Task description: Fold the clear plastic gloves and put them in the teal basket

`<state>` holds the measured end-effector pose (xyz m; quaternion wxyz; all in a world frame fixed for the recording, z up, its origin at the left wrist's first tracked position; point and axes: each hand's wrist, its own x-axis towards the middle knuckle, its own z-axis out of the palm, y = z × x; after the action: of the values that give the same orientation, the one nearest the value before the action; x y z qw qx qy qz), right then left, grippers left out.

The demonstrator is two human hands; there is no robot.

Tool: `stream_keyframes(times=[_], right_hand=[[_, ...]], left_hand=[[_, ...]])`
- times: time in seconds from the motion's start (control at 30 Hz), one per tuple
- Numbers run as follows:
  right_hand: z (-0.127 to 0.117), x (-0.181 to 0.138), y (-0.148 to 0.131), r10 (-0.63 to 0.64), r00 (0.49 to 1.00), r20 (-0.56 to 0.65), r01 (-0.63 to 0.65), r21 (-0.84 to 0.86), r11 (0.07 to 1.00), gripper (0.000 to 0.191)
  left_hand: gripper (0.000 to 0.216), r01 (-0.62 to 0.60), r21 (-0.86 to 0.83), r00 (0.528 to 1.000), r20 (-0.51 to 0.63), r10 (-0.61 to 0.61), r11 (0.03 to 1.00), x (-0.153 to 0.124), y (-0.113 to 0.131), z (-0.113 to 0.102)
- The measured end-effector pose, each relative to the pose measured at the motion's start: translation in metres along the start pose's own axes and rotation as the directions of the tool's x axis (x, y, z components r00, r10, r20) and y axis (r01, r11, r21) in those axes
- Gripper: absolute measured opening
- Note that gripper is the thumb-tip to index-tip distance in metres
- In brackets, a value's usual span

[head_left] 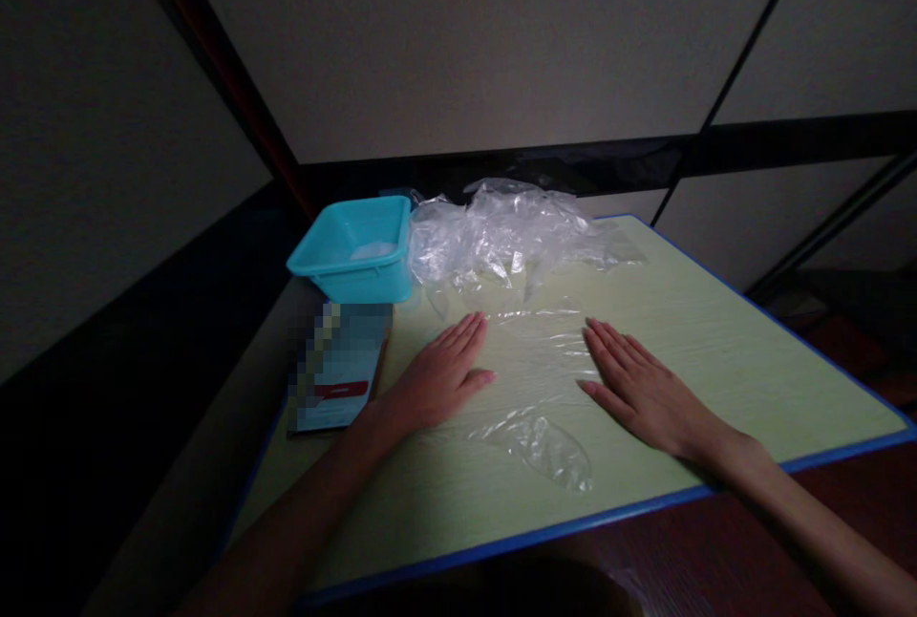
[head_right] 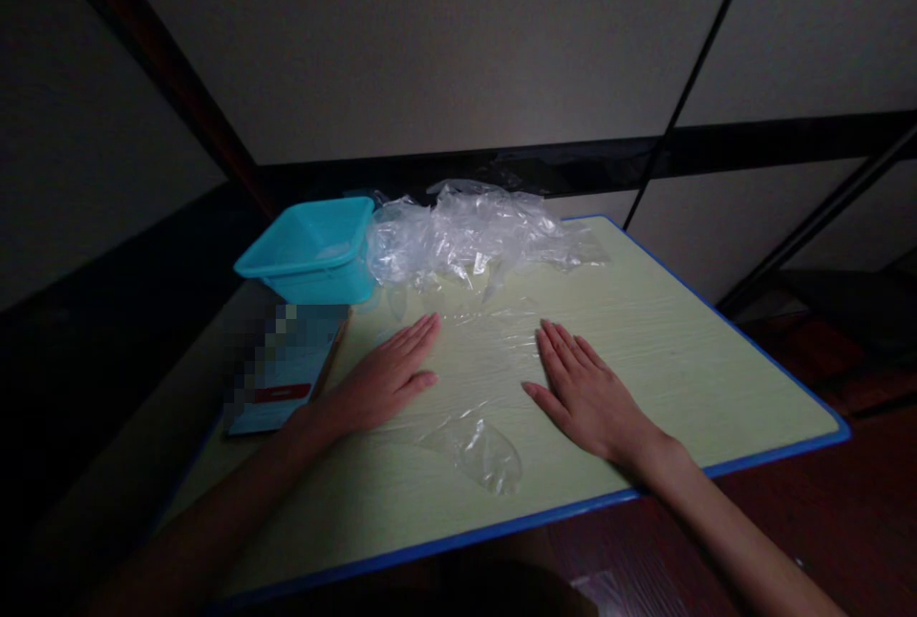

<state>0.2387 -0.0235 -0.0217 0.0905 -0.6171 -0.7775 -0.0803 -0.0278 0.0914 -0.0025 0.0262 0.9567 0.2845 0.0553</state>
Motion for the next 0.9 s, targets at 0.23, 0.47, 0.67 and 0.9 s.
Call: stream_keyframes(times=[0.23, 0.47, 0.67, 0.9], right_hand=[[0.002, 0.0, 0.002, -0.006, 1.0, 0.003, 0.006, 0.002, 1.0, 0.068], [-0.014, 0.0, -0.006, 0.028, 1.0, 0.004, -0.028, 0.041, 0.999, 0.068], [-0.036, 0.015, -0.057, -0.082, 0.995, -0.065, 0.082, -0.002, 0.997, 0.077], [-0.012, -0.015, -0.001, 0.14, 0.981, -0.132, -0.152, -0.093, 0.984, 0.074]], left_hand=[[0.065, -0.011, 0.022, 1.0, -0.007, 0.011, 1.0, -0.001, 0.002, -0.001], [0.069, -0.016, 0.05, 1.0, -0.017, 0.017, 0.999, -0.001, 0.003, 0.001], [0.068, -0.011, 0.052, 1.0, -0.026, 0.012, 0.999, -0.001, 0.003, 0.0], [0.069, 0.003, 0.07, 1.0, 0.005, -0.003, 0.998, -0.001, 0.004, -0.002]])
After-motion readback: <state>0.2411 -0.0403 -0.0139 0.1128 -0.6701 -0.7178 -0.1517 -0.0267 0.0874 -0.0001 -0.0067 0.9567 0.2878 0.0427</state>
